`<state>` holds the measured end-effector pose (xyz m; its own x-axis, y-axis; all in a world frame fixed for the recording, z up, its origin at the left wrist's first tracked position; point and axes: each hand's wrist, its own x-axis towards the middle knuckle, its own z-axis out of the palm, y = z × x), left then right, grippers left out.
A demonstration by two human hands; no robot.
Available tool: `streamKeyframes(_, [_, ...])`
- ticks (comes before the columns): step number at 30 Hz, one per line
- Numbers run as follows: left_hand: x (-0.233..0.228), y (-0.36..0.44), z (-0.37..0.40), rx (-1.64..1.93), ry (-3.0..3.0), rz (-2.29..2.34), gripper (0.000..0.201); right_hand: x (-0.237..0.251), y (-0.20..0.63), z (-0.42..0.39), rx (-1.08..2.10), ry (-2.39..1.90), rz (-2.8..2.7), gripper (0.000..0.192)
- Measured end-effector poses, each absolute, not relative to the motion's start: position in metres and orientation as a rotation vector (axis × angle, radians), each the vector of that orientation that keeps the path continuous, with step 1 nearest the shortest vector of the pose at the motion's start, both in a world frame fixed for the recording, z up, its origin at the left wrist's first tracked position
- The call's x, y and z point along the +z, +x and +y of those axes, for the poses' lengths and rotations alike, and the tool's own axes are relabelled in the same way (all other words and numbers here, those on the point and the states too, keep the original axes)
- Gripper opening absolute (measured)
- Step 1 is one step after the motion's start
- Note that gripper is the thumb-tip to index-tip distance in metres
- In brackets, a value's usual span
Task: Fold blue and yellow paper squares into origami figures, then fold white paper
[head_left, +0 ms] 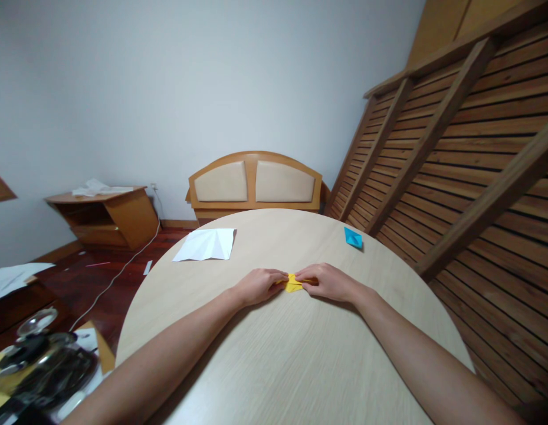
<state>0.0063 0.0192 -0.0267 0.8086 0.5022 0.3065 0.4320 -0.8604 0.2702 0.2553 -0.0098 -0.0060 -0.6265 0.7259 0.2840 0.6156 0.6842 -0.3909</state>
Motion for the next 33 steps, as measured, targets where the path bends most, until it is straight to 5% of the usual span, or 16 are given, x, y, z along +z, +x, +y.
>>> streamKeyframes(33, [-0.021, 0.01, 0.012, 0.589, 2.935, 1.043, 0.018, -0.003, 0.242, -0.014, 0.173, -1.188, -2.499, 0.027])
